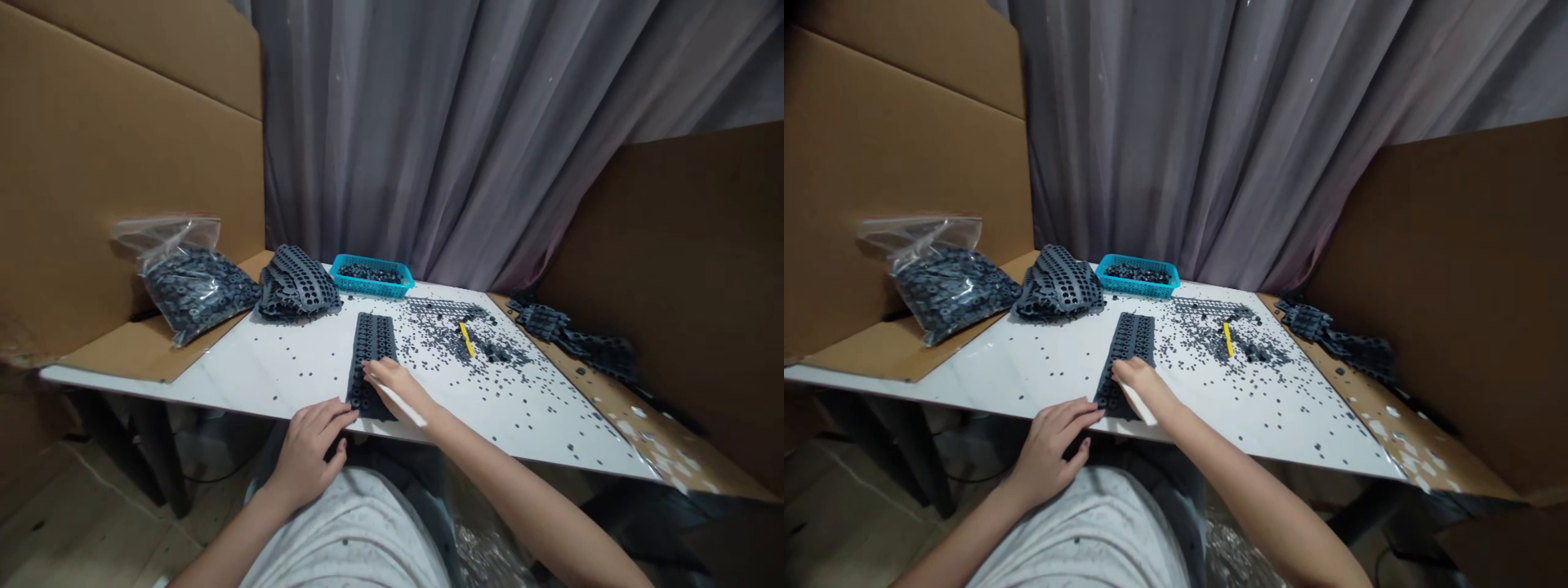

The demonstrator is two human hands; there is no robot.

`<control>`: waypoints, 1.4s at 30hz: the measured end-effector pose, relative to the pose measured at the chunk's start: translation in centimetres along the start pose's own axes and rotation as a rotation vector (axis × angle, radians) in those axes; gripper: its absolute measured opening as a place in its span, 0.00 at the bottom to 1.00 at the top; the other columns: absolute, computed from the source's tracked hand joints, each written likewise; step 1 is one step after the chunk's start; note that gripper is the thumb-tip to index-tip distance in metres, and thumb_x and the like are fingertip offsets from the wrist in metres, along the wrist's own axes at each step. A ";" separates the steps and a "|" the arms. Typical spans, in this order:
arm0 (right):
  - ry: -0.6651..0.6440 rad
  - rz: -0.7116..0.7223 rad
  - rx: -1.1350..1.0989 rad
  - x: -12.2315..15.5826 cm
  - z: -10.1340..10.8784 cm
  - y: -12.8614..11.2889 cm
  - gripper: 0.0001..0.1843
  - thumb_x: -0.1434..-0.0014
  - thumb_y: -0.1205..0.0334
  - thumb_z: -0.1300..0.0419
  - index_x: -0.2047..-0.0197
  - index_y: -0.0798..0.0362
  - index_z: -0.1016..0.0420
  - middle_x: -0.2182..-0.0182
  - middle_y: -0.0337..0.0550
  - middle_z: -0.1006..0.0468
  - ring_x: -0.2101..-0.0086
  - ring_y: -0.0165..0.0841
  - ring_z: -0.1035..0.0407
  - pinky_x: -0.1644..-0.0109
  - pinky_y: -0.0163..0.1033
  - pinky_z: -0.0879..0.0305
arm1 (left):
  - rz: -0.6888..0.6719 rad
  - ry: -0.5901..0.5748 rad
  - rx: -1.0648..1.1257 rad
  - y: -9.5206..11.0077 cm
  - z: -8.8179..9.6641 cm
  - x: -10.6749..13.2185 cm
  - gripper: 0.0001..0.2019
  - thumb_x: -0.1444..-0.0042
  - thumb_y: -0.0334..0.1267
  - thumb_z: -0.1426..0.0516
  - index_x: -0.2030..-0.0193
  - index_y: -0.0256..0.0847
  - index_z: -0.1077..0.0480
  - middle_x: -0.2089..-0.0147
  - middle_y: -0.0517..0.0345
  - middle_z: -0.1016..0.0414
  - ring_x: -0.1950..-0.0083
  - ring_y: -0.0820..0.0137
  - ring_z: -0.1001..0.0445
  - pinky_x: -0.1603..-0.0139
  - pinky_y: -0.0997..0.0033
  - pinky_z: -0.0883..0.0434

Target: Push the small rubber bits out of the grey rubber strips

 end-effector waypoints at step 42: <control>-0.061 -0.016 -0.067 0.1 0.2 0.3 0.06 0.37 0.62 0.46 0.60 0.51 0.29 0.55 0.46 0.22 0.56 0.36 0.31 0.52 0.43 0.34 | 0.012 0.022 0.032 -0.1 0.0 0.1 0.20 0.47 0.27 0.49 0.48 0.44 0.32 0.48 0.55 0.28 0.45 0.63 0.33 0.48 0.61 0.38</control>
Point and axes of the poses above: each hand's wrist, its own x-axis away from the middle knuckle, its own z-axis out of the back of the hand, y = z × x, the point moved 10 cm from there along -x, towards the middle knuckle
